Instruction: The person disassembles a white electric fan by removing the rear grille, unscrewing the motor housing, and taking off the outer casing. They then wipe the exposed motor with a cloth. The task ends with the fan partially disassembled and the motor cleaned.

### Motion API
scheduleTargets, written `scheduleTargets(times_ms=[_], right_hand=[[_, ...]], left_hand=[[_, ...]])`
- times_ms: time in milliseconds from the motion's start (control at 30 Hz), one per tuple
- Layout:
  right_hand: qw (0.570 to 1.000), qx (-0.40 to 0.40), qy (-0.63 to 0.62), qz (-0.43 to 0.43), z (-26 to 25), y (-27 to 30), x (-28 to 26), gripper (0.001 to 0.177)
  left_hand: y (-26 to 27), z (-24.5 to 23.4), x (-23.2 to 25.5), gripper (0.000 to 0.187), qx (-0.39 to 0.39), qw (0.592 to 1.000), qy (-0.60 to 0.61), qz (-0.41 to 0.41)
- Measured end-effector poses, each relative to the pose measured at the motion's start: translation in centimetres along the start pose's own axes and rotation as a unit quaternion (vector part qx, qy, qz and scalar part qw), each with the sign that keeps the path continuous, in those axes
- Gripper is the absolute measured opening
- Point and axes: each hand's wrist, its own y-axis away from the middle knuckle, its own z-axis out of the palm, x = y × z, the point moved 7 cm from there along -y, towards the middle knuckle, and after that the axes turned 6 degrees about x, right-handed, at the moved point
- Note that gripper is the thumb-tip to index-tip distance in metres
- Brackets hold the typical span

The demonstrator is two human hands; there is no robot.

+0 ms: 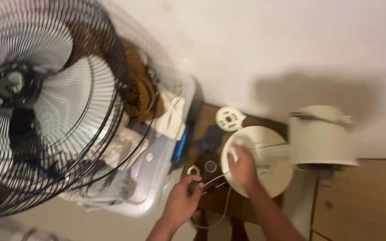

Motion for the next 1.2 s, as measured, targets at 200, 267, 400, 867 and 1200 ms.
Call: scheduleTargets(times_ms=[200,267,400,867,1200], right_hand=[[0.974,-0.026,-0.05,0.22,-10.7,10.4,1.6,0.03],[0.924,-0.1,0.066,0.362,-14.2,11.7,6.3,0.033],[0.944,-0.055,0.106,0.307,-20.5,14.3,10.8,0.038],[0.962,-0.255,0.1,-0.019,-2.3,13.0,2.6,0.038],[0.89,-0.365,0.223,-0.158,10.7,13.3,5.2,0.038]], left_hand=[[0.9,1.9,4.2,0.027,0.0,0.996,-0.016,0.083],[0.9,3.0,5.4,0.028,-0.01,0.994,-0.013,0.106],[0.4,4.6,5.8,0.028,-0.021,0.993,-0.04,0.106],[5.7,5.9,-7.3,0.022,0.105,0.992,-0.066,-0.037],[6.7,7.6,-15.8,0.024,0.077,0.978,-0.096,-0.167]])
